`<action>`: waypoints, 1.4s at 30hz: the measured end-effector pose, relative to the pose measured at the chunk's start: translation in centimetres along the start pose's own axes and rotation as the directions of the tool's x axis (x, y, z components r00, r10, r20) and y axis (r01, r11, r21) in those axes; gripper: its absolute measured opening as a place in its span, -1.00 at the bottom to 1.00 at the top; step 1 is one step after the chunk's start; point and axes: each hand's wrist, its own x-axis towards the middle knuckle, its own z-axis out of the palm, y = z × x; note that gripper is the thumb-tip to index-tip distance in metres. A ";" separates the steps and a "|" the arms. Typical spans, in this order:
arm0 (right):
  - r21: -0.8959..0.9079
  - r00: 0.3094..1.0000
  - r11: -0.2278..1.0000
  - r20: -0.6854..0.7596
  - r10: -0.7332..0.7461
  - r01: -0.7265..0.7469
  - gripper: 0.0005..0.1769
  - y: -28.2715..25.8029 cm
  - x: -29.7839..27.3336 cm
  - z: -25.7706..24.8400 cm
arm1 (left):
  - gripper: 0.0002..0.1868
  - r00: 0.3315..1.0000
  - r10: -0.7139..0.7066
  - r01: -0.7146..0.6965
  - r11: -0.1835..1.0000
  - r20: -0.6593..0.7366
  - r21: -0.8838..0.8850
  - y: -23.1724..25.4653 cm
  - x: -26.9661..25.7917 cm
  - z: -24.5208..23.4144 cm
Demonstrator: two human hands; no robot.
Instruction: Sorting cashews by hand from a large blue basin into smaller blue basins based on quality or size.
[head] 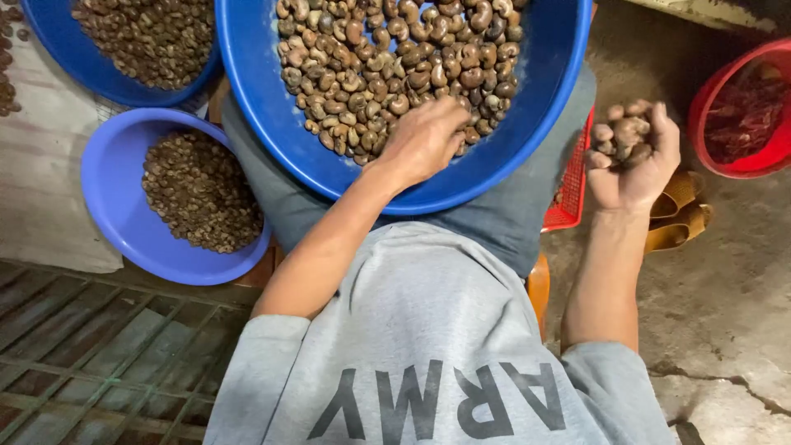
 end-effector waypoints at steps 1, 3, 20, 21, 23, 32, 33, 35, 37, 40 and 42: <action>0.015 0.995 1.000 -0.104 -0.002 0.004 -0.80 0.0 0.5 -2.2 | -0.64 0.985 -0.035 0.028 0.999 0.171 0.044 -0.1 0.4 0.6; 0.016 0.980 1.000 -0.199 -0.015 0.019 -0.81 1.6 1.5 -5.0 | -0.65 0.987 -0.027 0.010 0.994 0.160 0.106 -0.8 0.5 1.8; 0.009 0.780 0.959 -0.580 0.235 -0.282 -0.74 12.9 7.1 -26.3 | -0.46 0.995 -0.069 0.045 0.955 0.071 0.293 -4.9 -1.7 2.0; 0.023 0.766 0.964 -0.602 0.226 -0.266 -0.73 13.2 7.1 -26.5 | -0.72 1.000 -0.002 -0.001 0.958 0.010 0.288 -4.0 -1.5 1.9; 0.033 0.748 0.971 -0.632 0.203 -0.235 -0.70 13.0 6.6 -26.6 | -0.98 0.996 0.078 -0.062 0.959 -0.049 0.276 -2.8 -0.4 2.8; -0.245 0.809 0.895 -0.558 0.184 -0.372 -0.63 11.3 2.9 -19.5 | -0.72 0.995 0.100 -0.102 0.988 -0.028 -0.112 -2.4 3.4 7.8; -0.304 0.835 0.881 -0.527 0.160 -0.361 -0.63 10.9 2.7 -18.5 | -0.69 0.997 0.062 -0.057 0.992 0.040 -0.112 -2.4 3.5 7.8; -0.368 0.860 0.862 -0.491 0.138 -0.348 -0.62 10.6 2.6 -17.4 | -0.65 0.994 0.021 -0.009 0.994 0.103 -0.111 -2.2 3.4 7.2; -0.547 0.872 0.810 -0.480 -0.096 -0.212 -0.67 10.5 3.1 -17.0 | -0.62 0.987 -0.041 0.075 0.974 0.156 -0.216 -1.8 3.4 6.0; -0.764 0.850 0.616 -0.185 -0.494 0.192 -0.73 9.5 5.4 -16.2 | -0.80 0.981 -0.073 0.137 0.916 0.178 -0.378 -2.0 3.9 5.6; -0.818 0.829 0.500 -0.054 -0.557 0.283 -0.75 7.3 4.2 -11.2 | -0.83 0.975 -0.094 0.183 0.860 0.204 -0.477 -2.6 3.7 5.9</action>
